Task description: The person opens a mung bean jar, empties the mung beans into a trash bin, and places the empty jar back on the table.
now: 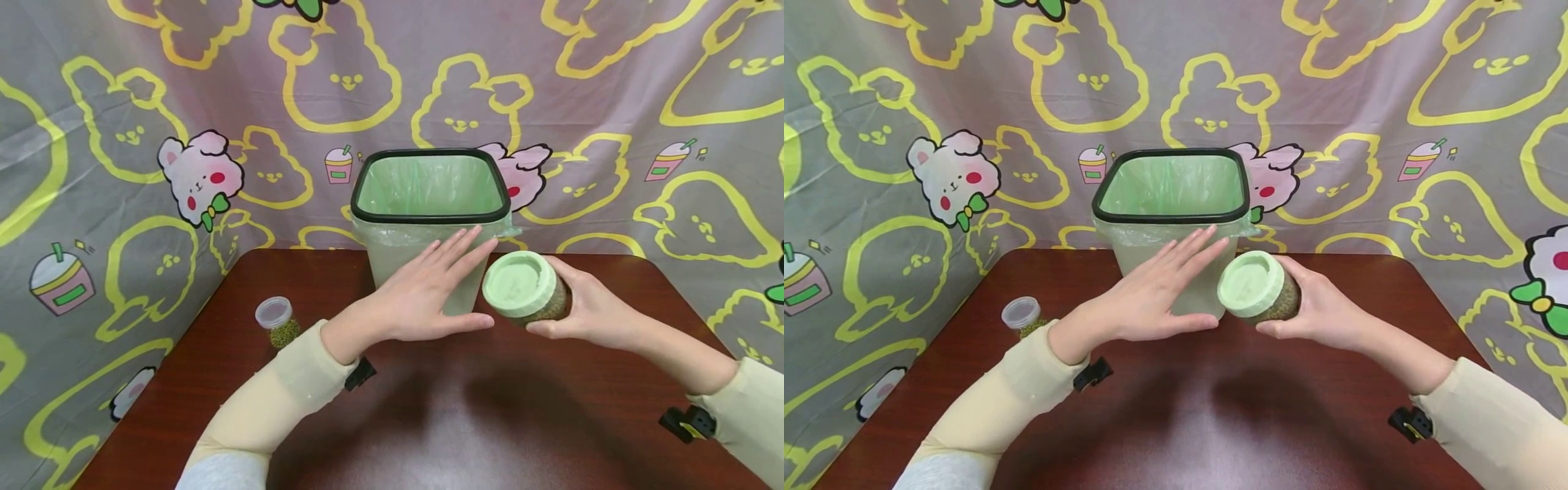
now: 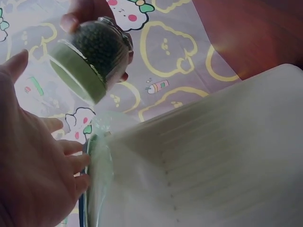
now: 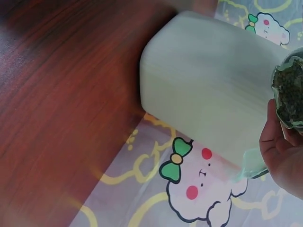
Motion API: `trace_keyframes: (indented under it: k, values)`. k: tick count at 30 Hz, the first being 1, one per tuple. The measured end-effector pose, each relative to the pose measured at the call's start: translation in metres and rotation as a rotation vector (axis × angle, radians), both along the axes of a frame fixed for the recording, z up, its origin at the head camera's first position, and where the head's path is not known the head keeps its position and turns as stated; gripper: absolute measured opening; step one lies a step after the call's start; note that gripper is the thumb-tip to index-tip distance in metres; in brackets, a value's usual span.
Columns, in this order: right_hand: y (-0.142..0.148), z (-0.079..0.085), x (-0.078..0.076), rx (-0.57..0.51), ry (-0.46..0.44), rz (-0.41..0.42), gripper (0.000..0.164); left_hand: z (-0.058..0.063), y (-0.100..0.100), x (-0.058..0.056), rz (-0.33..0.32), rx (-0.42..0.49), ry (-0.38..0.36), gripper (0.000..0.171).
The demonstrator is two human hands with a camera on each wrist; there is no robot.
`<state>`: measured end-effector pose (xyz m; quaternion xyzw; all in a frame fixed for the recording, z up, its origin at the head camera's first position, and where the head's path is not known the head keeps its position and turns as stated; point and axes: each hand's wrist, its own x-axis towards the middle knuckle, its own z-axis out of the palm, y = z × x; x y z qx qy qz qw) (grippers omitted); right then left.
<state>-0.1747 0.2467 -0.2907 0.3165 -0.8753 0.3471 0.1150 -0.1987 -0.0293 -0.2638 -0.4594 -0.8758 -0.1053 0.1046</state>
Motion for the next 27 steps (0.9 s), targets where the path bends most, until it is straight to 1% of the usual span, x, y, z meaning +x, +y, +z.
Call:
trace_keyframes:
  k: [8, 16, 21, 27]
  values:
    - [-0.005, 0.008, -0.001, 0.043, 0.005, 0.017, 0.077, 0.006, 0.005, -0.009, -0.086, 0.047, -0.013, 0.090]
    - [-0.007, 0.011, 0.000, 0.079, -0.005, 0.029, 0.077, 0.007, 0.006, -0.011, -0.146, 0.061, -0.026, 0.090]
    - [-0.009, 0.013, 0.002, 0.079, -0.025, 0.050, 0.077, 0.007, 0.006, -0.012, -0.178, 0.080, -0.064, 0.091]
    - [-0.011, 0.015, 0.003, 0.102, -0.035, 0.058, 0.079, 0.007, 0.007, -0.012, -0.217, 0.095, -0.116, 0.094]
